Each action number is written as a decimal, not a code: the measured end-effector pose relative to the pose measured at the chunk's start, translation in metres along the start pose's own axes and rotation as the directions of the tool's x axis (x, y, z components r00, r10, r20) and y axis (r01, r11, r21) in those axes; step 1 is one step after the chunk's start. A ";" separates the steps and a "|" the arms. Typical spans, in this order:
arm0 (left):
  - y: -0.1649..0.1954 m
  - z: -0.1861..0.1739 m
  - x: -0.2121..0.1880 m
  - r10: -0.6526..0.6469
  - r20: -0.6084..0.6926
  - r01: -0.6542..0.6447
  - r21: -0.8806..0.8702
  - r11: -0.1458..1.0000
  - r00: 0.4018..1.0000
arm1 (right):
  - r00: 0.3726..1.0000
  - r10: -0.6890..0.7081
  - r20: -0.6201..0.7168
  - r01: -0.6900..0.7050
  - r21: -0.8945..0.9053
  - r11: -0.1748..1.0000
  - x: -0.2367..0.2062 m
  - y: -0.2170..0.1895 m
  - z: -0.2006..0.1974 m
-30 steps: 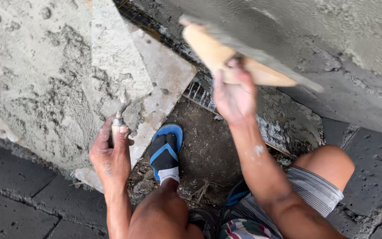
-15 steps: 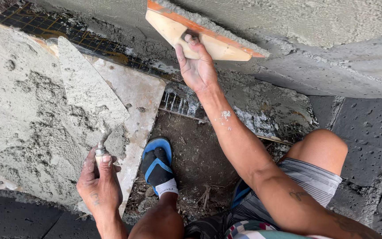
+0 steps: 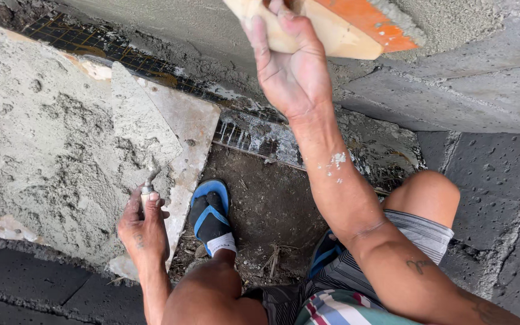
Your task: The person scoops wet cement from a board using a trowel and applies it to a vertical wall surface. They use a wooden float to spread and smooth the cement, repeatedly transferring material from the board to the wall to build up a plaster layer.
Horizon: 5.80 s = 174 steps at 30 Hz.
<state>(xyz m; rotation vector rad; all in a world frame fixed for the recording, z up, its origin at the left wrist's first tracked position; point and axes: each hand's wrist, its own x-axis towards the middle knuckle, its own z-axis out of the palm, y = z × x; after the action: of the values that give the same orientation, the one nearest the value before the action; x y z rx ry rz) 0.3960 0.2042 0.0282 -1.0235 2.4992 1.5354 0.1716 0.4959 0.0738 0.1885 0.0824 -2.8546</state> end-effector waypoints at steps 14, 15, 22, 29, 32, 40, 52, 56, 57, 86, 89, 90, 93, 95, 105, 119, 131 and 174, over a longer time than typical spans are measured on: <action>-0.054 -0.020 -0.022 -0.057 -0.051 0.072 0.385 0.920 0.997 | 0.994 0.101 -0.039 -0.108 -0.429 0.897 -0.140 -0.055 -0.012; -0.069 -0.025 -0.029 -0.085 -0.031 0.091 0.410 0.908 0.996 | 0.990 0.119 -0.077 -0.142 -0.537 0.832 -0.138 -0.046 -0.036; -0.193 -0.089 -0.110 -0.326 -0.114 0.341 0.452 0.824 0.938 | 0.974 -0.008 -0.227 -0.215 -0.933 0.288 -0.132 -0.007 -0.166; -0.267 -0.128 -0.174 -0.574 -0.256 0.626 0.393 0.673 0.778 | 0.976 -0.041 -0.216 -0.213 -0.975 0.061 -0.128 0.003 -0.175; -0.282 -0.125 -0.156 -0.597 -0.173 0.610 0.398 0.685 0.783 | 0.960 -0.075 -0.270 -0.265 -0.962 0.067 -0.122 0.014 -0.175; -0.287 -0.083 -0.013 -0.460 -0.096 0.455 0.424 0.784 0.883 | 0.971 -0.082 -0.226 -0.211 -0.964 0.159 -0.111 0.034 -0.175; -0.177 -0.104 -0.022 -0.118 -0.051 0.126 0.566 0.815 0.992 | 0.930 0.146 -0.337 -0.357 -0.737 0.574 -0.093 0.052 -0.189; -0.106 -0.116 -0.036 0.040 0.042 -0.058 0.660 0.749 0.998 | 0.903 0.375 -0.210 -0.426 -0.549 0.719 -0.091 0.088 -0.218; -0.087 -0.115 -0.037 0.000 0.066 -0.045 0.688 0.724 0.998 | 0.918 0.386 -0.090 -0.375 -0.515 0.771 -0.096 0.103 -0.225; 0.075 0.125 -0.030 0.654 0.688 -0.896 0.443 -0.034 0.315 | 0.947 -0.057 -0.316 -0.040 -0.293 0.955 -0.187 -0.035 -0.259; 0.072 0.146 -0.035 0.648 0.680 -0.927 0.359 0.111 0.342 | 0.923 -0.104 -0.371 0.016 -0.234 0.972 -0.191 -0.041 -0.265; 0.071 0.150 -0.036 0.634 0.692 -0.931 0.338 0.139 0.346 | 0.894 -0.121 -0.431 0.028 -0.217 0.976 -0.194 -0.044 -0.267; 0.071 0.154 -0.035 0.600 0.713 -0.932 0.277 0.232 0.362 | 0.885 -0.247 -0.394 0.083 -0.388 0.918 -0.203 -0.057 -0.270; 0.069 0.151 -0.031 0.592 0.714 -0.923 0.225 0.312 0.374 | 0.897 -0.341 -0.282 0.137 -0.556 0.820 -0.210 -0.069 -0.267; 0.040 0.063 -0.001 0.646 0.512 -0.824 0.348 0.446 0.566 | 0.822 -0.317 -0.473 0.341 -0.037 0.939 -0.170 -0.102 -0.249; -0.006 -0.033 -0.066 0.408 0.041 -0.382 0.450 0.807 0.912 | 0.322 -0.077 -0.944 0.209 -0.008 0.978 -0.064 -0.127 -0.259; 0.011 -0.027 -0.071 0.055 0.011 -0.055 0.033 0.998 0.998 | 0.326 -0.220 -0.919 0.430 -0.062 0.901 -0.048 -0.114 -0.265; 0.015 -0.008 -0.042 0.066 0.071 -0.055 -0.148 0.987 0.995 | 0.494 -0.278 -0.824 0.075 -0.278 0.958 -0.125 0.023 -0.204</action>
<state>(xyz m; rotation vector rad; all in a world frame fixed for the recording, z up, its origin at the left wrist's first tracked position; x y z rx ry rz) 0.4235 0.2235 0.0587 -0.8939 2.4192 1.7627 0.3220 0.5227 -0.1123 1.6384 0.6291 -2.5795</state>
